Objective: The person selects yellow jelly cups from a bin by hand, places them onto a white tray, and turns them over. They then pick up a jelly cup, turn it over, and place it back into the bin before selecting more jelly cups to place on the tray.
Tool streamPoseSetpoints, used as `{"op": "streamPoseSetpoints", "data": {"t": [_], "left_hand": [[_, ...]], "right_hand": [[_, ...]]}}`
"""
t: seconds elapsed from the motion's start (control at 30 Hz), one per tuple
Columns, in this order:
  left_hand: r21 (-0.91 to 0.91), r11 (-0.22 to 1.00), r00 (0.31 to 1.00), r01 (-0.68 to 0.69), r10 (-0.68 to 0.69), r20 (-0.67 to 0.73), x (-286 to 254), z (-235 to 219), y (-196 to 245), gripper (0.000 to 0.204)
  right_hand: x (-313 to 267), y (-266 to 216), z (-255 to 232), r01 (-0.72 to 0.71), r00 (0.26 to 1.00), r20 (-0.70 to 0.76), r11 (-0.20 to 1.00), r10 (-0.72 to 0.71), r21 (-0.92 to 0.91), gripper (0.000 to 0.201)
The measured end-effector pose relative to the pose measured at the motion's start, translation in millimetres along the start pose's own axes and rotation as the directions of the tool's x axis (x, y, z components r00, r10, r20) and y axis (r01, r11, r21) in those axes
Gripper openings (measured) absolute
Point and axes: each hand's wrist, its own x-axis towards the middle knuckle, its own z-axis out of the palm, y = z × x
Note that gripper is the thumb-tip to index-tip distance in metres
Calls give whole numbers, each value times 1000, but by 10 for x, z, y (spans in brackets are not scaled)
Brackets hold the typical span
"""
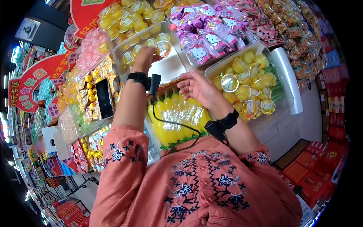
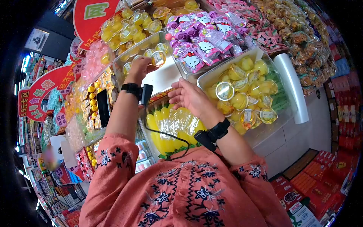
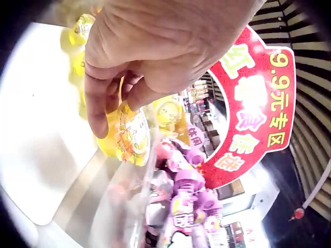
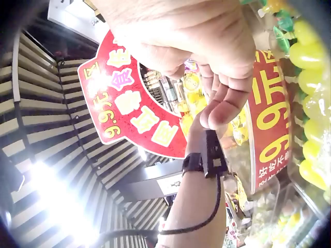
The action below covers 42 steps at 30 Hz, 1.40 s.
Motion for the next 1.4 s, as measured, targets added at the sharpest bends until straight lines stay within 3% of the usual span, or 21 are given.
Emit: {"op": "streamPoseSetpoints", "data": {"t": [0.2,0.3,0.43,0.63,0.93,1.03,1.13,1.17,1.3,1.33,1.4], "left_hand": [[37,994,986,103,-97,-136,246,234,-176,26],[3,997,984,83,-82,-158,339,285,-305,26],[-58,985,959,163,-172,-224,538,293,-439,27],[-119,986,960,113,-140,-243,664,237,-592,22],[7,991,969,136,-132,-211,762,164,-632,22],[72,977,970,200,-187,-156,763,111,-626,28],[35,981,961,190,-179,-210,627,144,-529,36],[100,977,962,190,-164,-218,578,118,-438,44],[234,967,983,-100,132,-127,147,102,-26,42],[134,980,976,-150,168,-136,55,168,79,46],[13,976,970,-217,218,-110,-400,346,363,31]], "right_hand": [[-44,-29,-50,24,999,-44,1000,-25,-11,45],[-56,-35,-56,28,998,-54,1000,-27,9,46],[-71,-25,-81,39,998,-56,999,-37,20,46],[-78,-33,-86,27,998,-62,1000,-27,6,45],[-80,-27,-62,12,999,-48,1000,-12,-6,43],[-90,-7,-70,24,999,-36,1000,-24,-9,43],[-111,-20,-49,31,999,-19,1000,-31,2,41],[-136,-35,-37,33,999,-20,999,-32,8,41],[-375,-196,7,162,987,9,974,-163,-157,32],[-452,-284,33,191,980,-4,948,-198,-253,30],[-594,-479,38,263,953,-26,870,-301,-417,25]]}}
